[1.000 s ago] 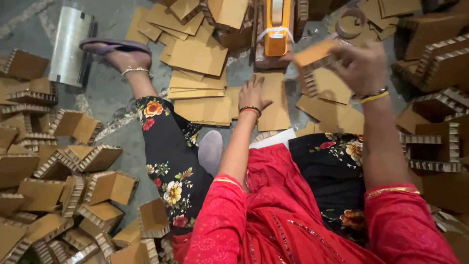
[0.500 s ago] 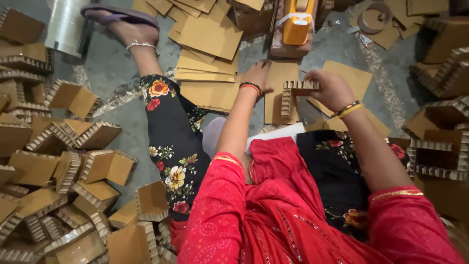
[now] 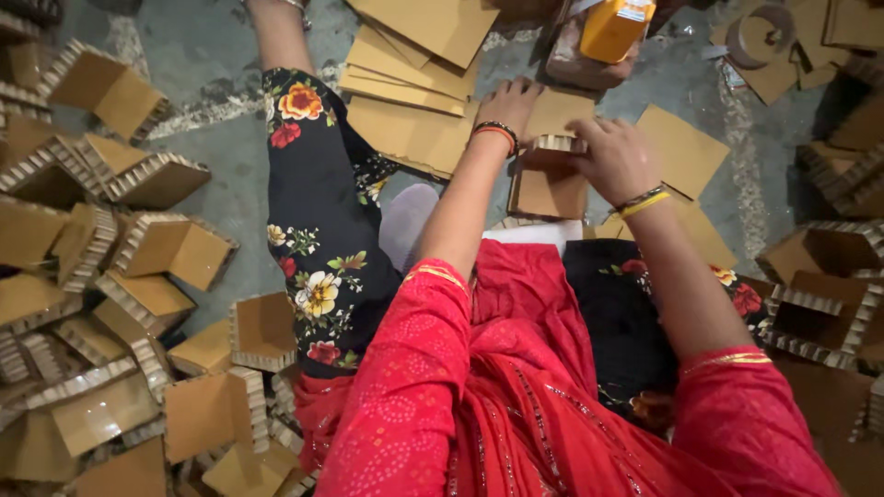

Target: The person sits on the floor and assembles small cardboard boxes by folding flat pieces into shape and securing them with adhesive tape. They repeatedly pick up a flat cardboard piece, fold the sides, and use a tape dispenser to seal the edges, placing the finished boxes into a pile.

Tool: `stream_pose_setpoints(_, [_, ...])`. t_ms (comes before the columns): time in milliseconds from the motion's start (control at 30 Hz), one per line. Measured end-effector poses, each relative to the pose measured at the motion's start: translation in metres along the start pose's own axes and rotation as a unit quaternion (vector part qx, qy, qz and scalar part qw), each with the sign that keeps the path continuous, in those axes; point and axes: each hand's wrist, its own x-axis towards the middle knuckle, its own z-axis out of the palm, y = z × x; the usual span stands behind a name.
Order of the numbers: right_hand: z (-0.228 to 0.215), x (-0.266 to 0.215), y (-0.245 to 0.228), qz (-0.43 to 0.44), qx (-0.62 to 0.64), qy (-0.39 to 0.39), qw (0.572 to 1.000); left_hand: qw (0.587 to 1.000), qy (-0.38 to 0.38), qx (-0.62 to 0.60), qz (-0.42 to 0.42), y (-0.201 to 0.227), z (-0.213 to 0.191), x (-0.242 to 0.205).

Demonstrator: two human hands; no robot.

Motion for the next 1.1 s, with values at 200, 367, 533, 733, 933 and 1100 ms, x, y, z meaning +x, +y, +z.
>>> stream_pose_setpoints(200, [0.015,-0.009,-0.008,0.011,0.054,-0.023,0.998,0.999,0.033,0.003,-0.004,-0.004,0.014,0.009])
stream_pose_setpoints(367, [0.019,-0.007,-0.017,0.022,0.017,-0.036,0.999,1.0,0.022,-0.002,-0.01,-0.001,0.009,0.01])
stream_pose_setpoints(533, [0.029,-0.011,-0.021,-0.02,-0.049,0.032,0.998,0.996,0.066,-0.052,-0.033,0.0,0.009,0.018])
stream_pose_setpoints(733, [0.05,-0.019,-0.012,0.032,-0.165,0.004,0.986,0.946,0.046,-0.319,0.039,-0.012,0.036,0.017])
stream_pose_setpoints(933, [0.048,-0.018,-0.013,0.03,-0.027,-0.001,0.999,0.951,-0.02,-0.226,0.208,0.021,-0.036,-0.042])
stream_pose_setpoints(1100, [0.039,-0.014,0.06,0.056,0.398,-0.114,0.908,0.995,-0.01,-0.065,0.078,0.051,-0.014,-0.037])
